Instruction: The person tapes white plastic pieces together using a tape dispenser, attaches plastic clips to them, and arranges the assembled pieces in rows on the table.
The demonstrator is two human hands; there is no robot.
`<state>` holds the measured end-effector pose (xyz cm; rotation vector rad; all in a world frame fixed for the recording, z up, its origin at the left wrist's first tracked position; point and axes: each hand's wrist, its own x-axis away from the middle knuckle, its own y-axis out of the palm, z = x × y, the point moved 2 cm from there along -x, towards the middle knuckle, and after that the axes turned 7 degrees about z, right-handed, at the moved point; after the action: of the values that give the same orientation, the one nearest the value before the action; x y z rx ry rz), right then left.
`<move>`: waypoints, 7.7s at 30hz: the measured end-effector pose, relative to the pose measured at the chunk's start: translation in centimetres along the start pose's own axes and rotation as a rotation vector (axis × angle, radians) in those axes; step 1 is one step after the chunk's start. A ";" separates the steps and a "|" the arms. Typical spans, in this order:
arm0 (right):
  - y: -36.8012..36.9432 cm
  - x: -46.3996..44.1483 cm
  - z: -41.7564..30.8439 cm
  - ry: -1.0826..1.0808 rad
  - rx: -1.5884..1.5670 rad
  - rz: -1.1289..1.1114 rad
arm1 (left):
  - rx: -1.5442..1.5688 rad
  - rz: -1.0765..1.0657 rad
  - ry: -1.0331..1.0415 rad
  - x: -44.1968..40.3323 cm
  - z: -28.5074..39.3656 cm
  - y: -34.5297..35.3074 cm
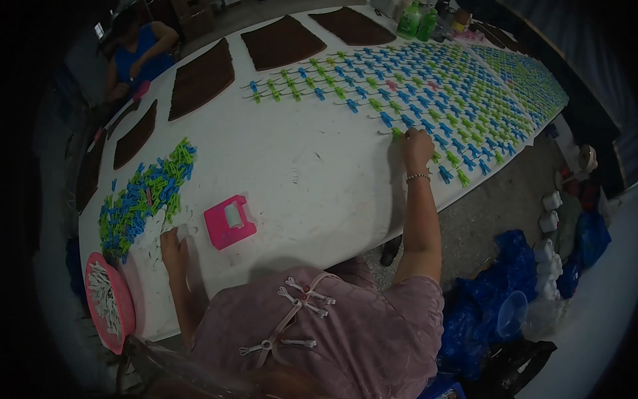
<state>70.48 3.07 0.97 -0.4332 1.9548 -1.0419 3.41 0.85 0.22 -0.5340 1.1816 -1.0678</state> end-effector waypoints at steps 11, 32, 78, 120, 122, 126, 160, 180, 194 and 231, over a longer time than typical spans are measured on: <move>0.4 0.0 -0.1 0.026 0.070 -0.006 | -0.014 0.051 0.037 -0.4 -0.8 0.4; -6.4 8.0 -20.0 -0.682 -0.575 -0.008 | 0.378 0.157 -0.192 -3.4 2.2 -2.8; -4.7 19.2 -30.0 -1.022 -1.003 -0.390 | 0.590 -0.039 0.204 -2.3 9.7 2.0; -3.8 20.8 -31.8 -0.910 -1.006 -0.585 | 0.568 0.045 0.252 -2.8 10.5 0.0; -3.5 20.6 -31.2 -0.919 -0.990 -0.568 | 0.608 -0.030 0.201 -2.5 10.0 1.1; -3.7 20.1 -30.5 -0.926 -0.957 -0.549 | 0.634 -0.042 0.172 -2.4 10.2 2.2; 0.1 15.3 -44.4 -1.269 -0.740 -0.442 | 1.042 -0.048 -0.257 -0.5 6.0 1.7; -0.1 13.0 -43.2 -0.895 -0.933 -0.606 | 1.391 -0.130 -0.493 -1.0 5.2 1.2; -8.0 18.8 -29.8 -0.192 -1.539 -1.070 | 1.391 -0.351 -0.366 -1.3 10.5 0.1; -5.7 7.2 0.5 -0.067 -0.238 0.166 | -0.055 0.050 0.058 0.2 -1.0 1.5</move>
<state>66.30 -5.03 1.61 -0.4217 2.0244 -0.6846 3.06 1.50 -1.38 -0.5169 1.2723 -1.0164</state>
